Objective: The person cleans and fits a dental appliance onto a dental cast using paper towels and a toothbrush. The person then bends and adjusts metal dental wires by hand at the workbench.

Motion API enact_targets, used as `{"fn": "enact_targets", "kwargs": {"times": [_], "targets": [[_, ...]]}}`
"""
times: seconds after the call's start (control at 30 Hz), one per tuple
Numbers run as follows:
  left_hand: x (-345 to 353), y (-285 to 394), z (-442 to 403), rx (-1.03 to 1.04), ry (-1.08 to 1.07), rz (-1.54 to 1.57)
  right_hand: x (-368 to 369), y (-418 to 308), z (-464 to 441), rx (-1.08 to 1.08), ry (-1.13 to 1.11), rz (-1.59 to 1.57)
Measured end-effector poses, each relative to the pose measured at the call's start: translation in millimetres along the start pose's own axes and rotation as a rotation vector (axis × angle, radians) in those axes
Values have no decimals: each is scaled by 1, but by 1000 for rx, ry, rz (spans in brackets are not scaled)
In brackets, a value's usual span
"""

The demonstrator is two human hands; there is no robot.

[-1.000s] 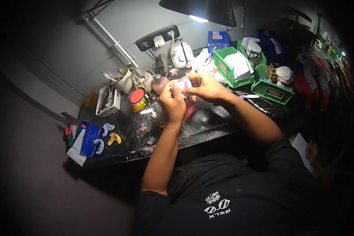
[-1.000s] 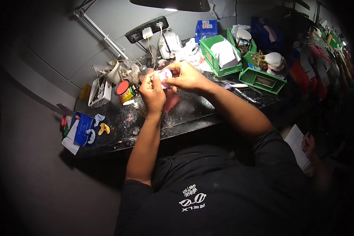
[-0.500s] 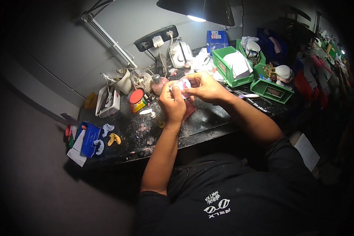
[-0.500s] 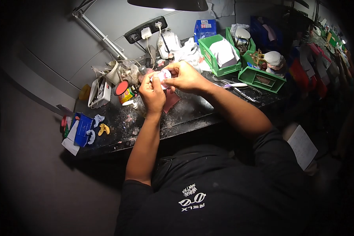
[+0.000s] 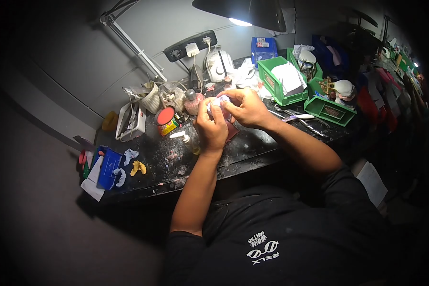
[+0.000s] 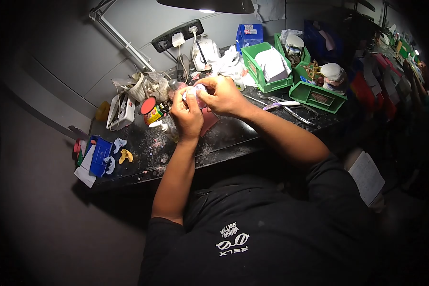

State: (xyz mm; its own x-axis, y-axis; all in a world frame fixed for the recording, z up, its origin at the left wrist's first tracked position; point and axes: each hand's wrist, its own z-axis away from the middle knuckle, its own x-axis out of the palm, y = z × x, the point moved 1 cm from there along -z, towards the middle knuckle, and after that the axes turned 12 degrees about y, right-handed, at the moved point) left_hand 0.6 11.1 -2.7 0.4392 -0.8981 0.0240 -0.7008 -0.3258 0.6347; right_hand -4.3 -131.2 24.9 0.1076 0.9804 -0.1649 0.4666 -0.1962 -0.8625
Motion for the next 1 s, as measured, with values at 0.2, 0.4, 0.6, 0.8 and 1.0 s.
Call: {"fn": "enact_targets", "kwargs": {"times": [0.2,0.4,0.6,0.8,1.0], "targets": [[-1,3,1,17,-9,-44,-2,-4,0,-45,20,56],[0,-6,2,-20,-63,82,-5,-1,-1,-97,62,96],[0,-3,2,-14,-71,57,-3,-4,1,-105,121,85],[-1,4,2,49,-40,-9,-3,-5,0,-126,103,99],[4,-35,2,-394,-63,143,-31,-34,-23,-290,273,159]]}}
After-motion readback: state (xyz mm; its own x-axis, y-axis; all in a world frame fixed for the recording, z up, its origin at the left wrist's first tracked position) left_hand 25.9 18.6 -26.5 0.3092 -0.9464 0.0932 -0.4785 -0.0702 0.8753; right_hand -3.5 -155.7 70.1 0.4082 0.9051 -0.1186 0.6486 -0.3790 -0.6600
